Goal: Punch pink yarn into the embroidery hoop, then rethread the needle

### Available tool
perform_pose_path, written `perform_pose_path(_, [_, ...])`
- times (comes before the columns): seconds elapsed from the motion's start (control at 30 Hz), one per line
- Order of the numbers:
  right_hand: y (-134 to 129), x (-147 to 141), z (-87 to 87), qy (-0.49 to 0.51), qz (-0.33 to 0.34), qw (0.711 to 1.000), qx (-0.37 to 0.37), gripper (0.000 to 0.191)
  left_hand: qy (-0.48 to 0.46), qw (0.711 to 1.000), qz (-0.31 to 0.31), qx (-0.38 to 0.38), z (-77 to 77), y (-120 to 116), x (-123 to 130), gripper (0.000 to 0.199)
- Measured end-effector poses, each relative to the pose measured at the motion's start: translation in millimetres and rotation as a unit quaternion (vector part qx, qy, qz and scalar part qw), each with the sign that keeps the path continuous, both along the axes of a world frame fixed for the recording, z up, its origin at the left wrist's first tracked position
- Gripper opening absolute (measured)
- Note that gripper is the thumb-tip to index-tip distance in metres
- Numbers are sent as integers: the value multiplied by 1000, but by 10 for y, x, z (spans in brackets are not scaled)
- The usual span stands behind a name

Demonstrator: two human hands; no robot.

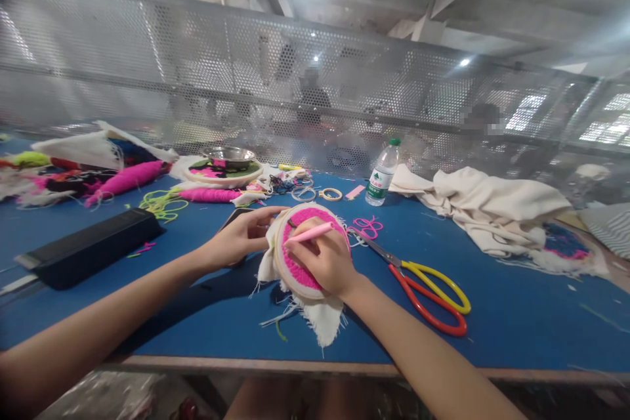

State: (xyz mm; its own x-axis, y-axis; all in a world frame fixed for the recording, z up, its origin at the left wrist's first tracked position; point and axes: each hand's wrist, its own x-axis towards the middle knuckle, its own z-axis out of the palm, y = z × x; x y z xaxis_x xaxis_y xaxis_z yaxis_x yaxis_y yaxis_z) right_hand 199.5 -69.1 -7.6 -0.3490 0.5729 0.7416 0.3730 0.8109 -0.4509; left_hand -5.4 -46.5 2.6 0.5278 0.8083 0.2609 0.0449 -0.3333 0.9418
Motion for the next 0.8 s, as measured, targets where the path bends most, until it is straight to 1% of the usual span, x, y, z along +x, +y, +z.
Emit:
perform_pose_path(0.13, [2,21,12,-13,14,1000,7,7,-70,996,-58,-26,-11,40,4,58])
perform_pose_path(0.2, [10,33,16,-34,42,998,17,7,-91,993,-68,-29,-13,49,8,50])
perform_pose_path(0.27, [20,41,12,-44,62,997,26,8,-77,994,-68,-20,-7,34,11,50])
perform_pose_path(0.33, [27,44,0,-31,53,998,27,8,-40,998,-55,3,0,2,14,63])
perform_pose_path(0.4, [25,43,-15,-18,20,1000,14,9,6,999,-29,32,-5,-24,13,76])
perform_pose_path(0.43, [21,43,-20,-19,3,1000,4,10,26,998,-13,50,-13,-29,11,78])
perform_pose_path(0.5, [8,41,-25,-30,-18,999,-14,12,55,995,12,88,-37,-22,4,76])
perform_pose_path(0.57, [-2,37,-25,-34,-23,999,-20,13,68,991,16,113,-60,-5,-5,75])
perform_pose_path(0.73, [6,30,-42,-3,-29,999,-44,12,93,987,32,128,-71,0,-10,73])
perform_pose_path(0.8, [17,31,-56,7,-33,998,-49,12,87,988,32,123,-70,-6,-5,73])
